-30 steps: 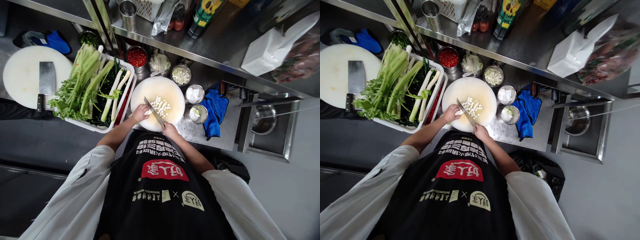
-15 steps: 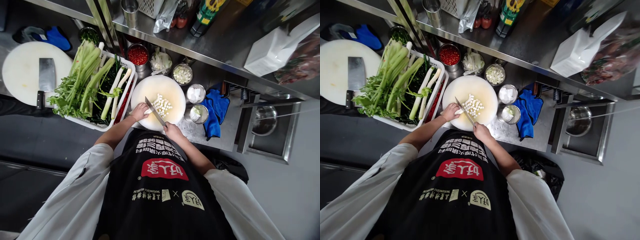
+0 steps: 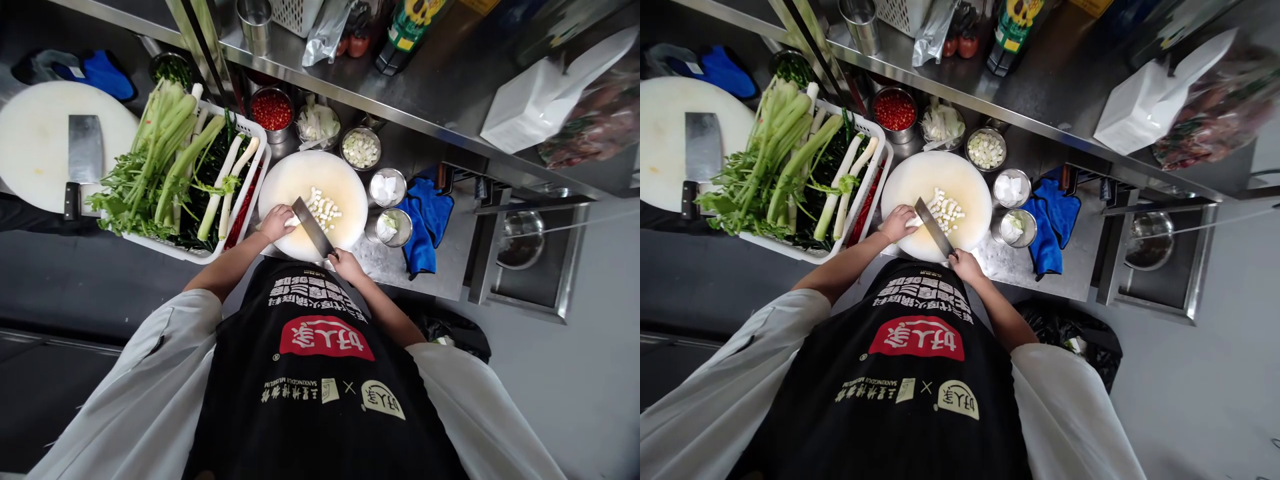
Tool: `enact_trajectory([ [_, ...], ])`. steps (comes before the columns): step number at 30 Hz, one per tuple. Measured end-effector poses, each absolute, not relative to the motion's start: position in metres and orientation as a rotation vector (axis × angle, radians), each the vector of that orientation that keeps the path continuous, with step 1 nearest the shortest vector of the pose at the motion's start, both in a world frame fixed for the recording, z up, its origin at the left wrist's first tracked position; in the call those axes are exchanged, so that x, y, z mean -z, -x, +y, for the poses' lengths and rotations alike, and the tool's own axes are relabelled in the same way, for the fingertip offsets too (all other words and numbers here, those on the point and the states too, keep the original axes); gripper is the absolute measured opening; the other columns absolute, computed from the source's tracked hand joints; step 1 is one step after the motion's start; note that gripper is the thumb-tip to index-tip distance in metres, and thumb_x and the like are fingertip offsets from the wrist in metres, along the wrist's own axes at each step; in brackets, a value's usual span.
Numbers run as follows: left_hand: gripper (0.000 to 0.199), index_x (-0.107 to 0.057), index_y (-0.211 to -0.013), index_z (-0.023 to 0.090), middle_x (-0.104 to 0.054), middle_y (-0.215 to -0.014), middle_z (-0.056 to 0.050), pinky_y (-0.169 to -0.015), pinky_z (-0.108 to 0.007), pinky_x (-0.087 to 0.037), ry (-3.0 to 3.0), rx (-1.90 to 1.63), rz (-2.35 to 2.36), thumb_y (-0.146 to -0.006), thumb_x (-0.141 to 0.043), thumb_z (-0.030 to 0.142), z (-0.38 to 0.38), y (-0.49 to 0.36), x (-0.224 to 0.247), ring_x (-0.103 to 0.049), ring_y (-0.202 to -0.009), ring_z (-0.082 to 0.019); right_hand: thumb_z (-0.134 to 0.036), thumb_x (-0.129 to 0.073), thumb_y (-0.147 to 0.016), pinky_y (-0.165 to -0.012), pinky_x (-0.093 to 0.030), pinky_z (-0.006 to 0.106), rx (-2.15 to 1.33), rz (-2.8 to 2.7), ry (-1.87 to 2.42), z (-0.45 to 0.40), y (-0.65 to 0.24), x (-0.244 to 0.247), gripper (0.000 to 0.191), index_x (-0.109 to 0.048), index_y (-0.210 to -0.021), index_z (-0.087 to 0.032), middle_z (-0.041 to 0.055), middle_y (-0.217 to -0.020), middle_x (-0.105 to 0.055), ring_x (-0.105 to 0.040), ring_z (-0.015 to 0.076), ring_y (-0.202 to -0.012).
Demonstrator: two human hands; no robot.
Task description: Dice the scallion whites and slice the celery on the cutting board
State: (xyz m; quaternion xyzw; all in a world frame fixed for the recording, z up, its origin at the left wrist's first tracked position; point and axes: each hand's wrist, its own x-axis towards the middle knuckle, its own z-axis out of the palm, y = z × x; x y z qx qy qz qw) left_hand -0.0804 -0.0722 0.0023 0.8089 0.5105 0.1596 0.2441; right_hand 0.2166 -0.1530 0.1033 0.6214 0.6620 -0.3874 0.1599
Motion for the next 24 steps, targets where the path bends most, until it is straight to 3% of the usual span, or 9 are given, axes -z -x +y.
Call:
enact_trajectory([
  [8,0.03,-0.077,-0.115,0.016,-0.069,-0.131,-0.019,-0.116,-0.055,-0.049,-2.252,-0.39,1.46,-0.088,-0.075,0.029,-0.082,0.085,0.0,-0.06,-0.131,-0.037,-0.035,-0.047,-0.112,-0.086,-0.049,0.032,0.989,1.983,-1.709,-0.145,-0.195,-0.138,0.033,-0.068,-0.131,-0.018,0.0156,-0.115,-0.08,-0.075,0.0297,-0.106],
  [16,0.034,-0.076,-0.119,0.017,-0.068,-0.134,-0.018,-0.119,-0.054,-0.047,-2.26,-0.405,1.42,-0.086,-0.074,0.029,-0.079,0.085,0.002,-0.06,-0.131,-0.036,-0.033,-0.045,-0.113,-0.09,-0.051,0.032,1.03,1.953,-1.741,-0.123,-0.154,-0.103,0.033,-0.068,-0.13,-0.017,0.016,-0.122,-0.078,-0.074,0.0292,-0.112],
  [24,0.027,-0.077,-0.11,0.017,-0.069,-0.13,-0.017,-0.116,-0.055,-0.05,-2.229,-0.434,1.404,-0.084,-0.077,0.026,-0.064,0.074,0.004,-0.061,-0.128,-0.035,-0.035,-0.048,-0.112,-0.084,-0.048,0.027,1.043,1.921,-1.771,-0.149,-0.214,-0.097,0.031,-0.07,-0.125,-0.019,0.0123,-0.117,-0.08,-0.074,0.0255,-0.109],
])
